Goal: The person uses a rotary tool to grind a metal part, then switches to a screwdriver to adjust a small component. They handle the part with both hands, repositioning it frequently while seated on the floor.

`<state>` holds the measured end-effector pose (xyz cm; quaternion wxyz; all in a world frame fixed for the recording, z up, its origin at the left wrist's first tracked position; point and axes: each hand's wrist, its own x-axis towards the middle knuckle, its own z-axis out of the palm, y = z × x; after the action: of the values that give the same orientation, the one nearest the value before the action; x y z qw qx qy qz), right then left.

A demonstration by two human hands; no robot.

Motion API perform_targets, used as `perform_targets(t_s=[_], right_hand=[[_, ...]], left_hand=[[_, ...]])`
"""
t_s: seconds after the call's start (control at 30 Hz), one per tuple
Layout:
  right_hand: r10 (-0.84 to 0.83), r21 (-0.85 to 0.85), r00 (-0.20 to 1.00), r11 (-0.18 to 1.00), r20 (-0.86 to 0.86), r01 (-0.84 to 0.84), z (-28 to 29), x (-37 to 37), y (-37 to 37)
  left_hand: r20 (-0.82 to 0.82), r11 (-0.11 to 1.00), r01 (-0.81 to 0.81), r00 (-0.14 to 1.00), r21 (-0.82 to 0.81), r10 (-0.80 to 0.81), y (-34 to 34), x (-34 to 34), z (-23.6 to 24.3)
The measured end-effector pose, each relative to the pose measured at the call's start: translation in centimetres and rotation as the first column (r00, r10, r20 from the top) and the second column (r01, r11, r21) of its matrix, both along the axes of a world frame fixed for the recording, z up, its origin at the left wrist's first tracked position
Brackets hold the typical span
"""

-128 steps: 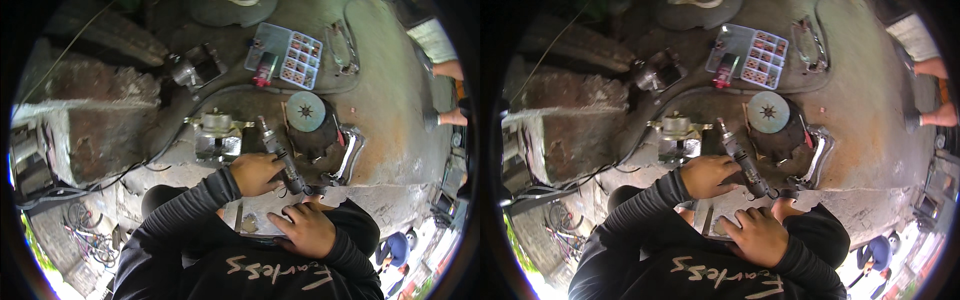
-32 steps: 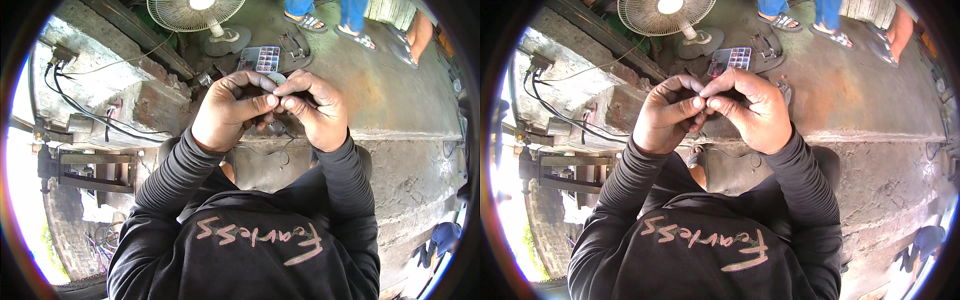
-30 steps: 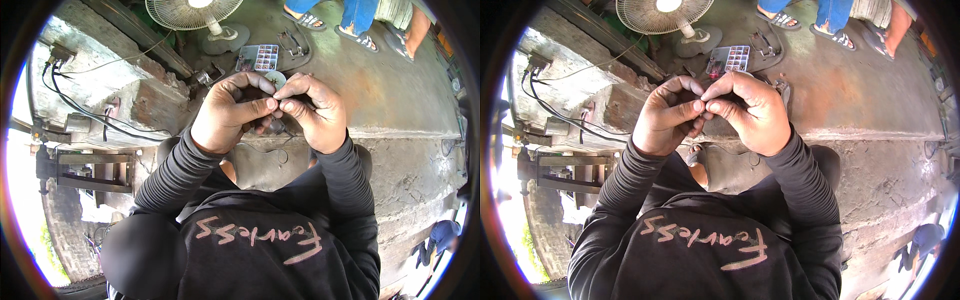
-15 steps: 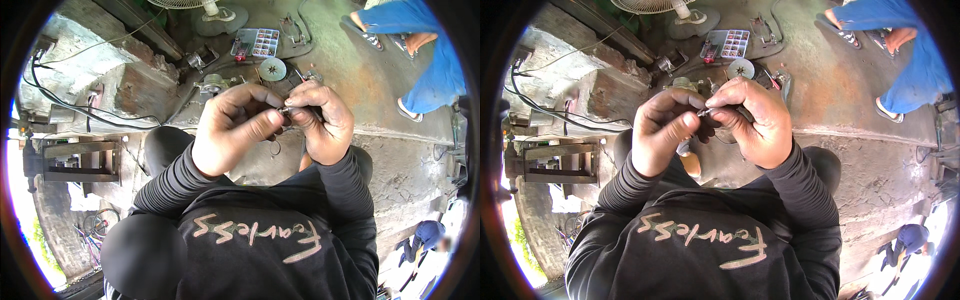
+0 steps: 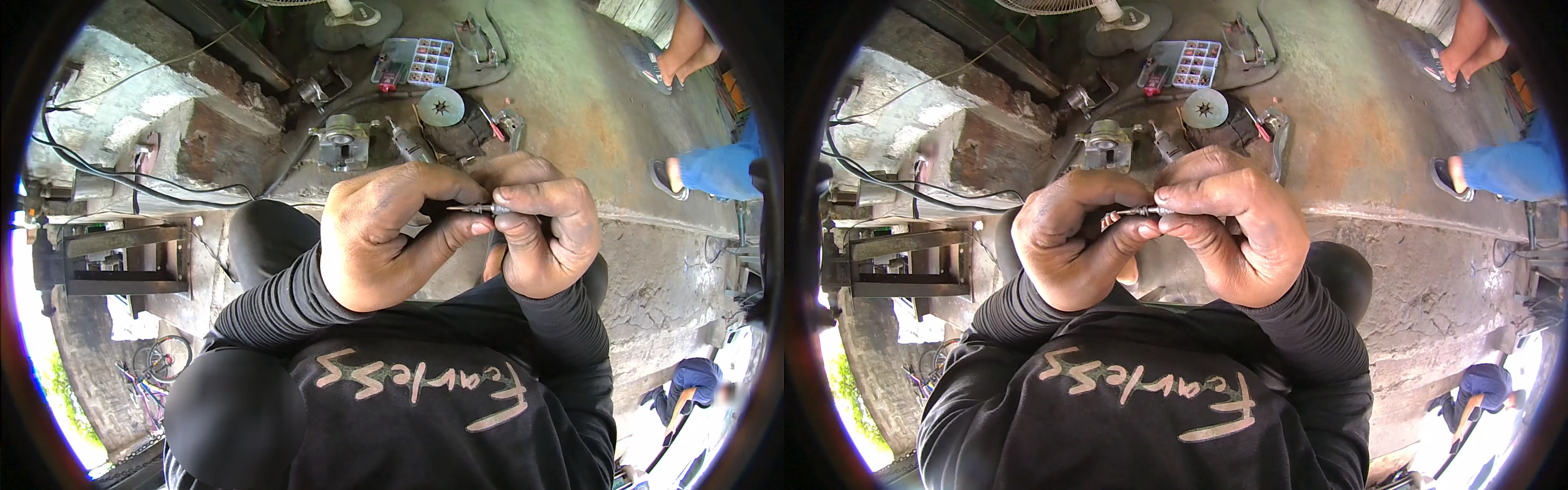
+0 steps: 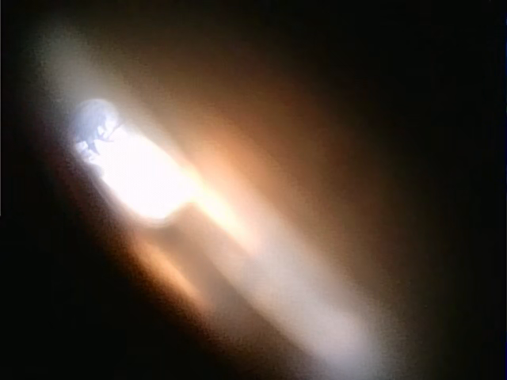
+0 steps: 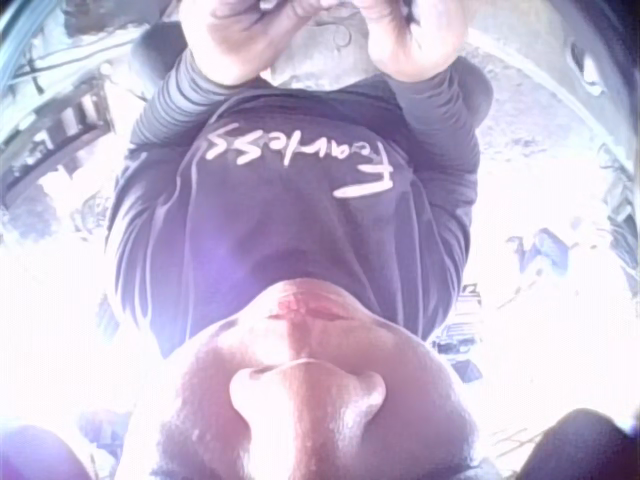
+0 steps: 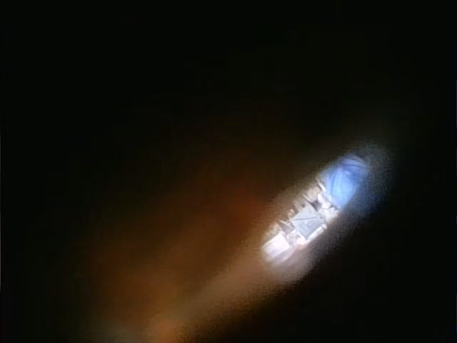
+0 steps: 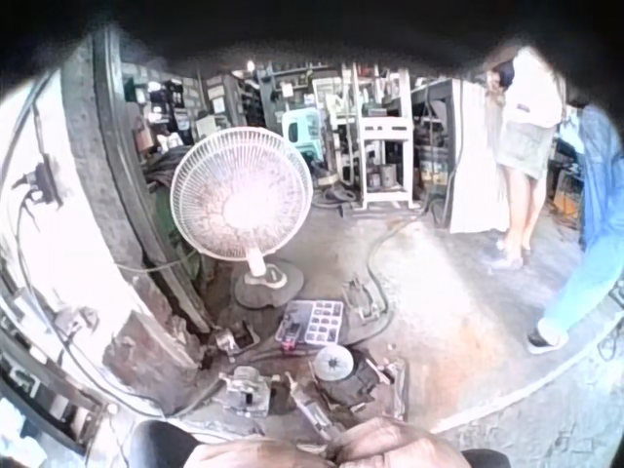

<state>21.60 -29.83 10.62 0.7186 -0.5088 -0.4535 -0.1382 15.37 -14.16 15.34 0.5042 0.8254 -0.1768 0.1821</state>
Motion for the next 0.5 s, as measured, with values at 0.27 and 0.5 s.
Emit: perform_targets(t_s=[0.27,0.5], right_hand=[[0.011,0.029,0.999,1.000,-0.031,-0.010,0.1,-0.2,-0.3],[-0.124,-0.134,0.977,0.980,0.175,0.149,0.6,0.0,-0.8]], left_hand=[[-0.173,0.986,-0.007,0.985,-0.166,-0.022,-0.1,-0.9,0.7],[0.208,0.999,0.019,0.978,-0.032,-0.012,0.2,0.6,-0.6]])
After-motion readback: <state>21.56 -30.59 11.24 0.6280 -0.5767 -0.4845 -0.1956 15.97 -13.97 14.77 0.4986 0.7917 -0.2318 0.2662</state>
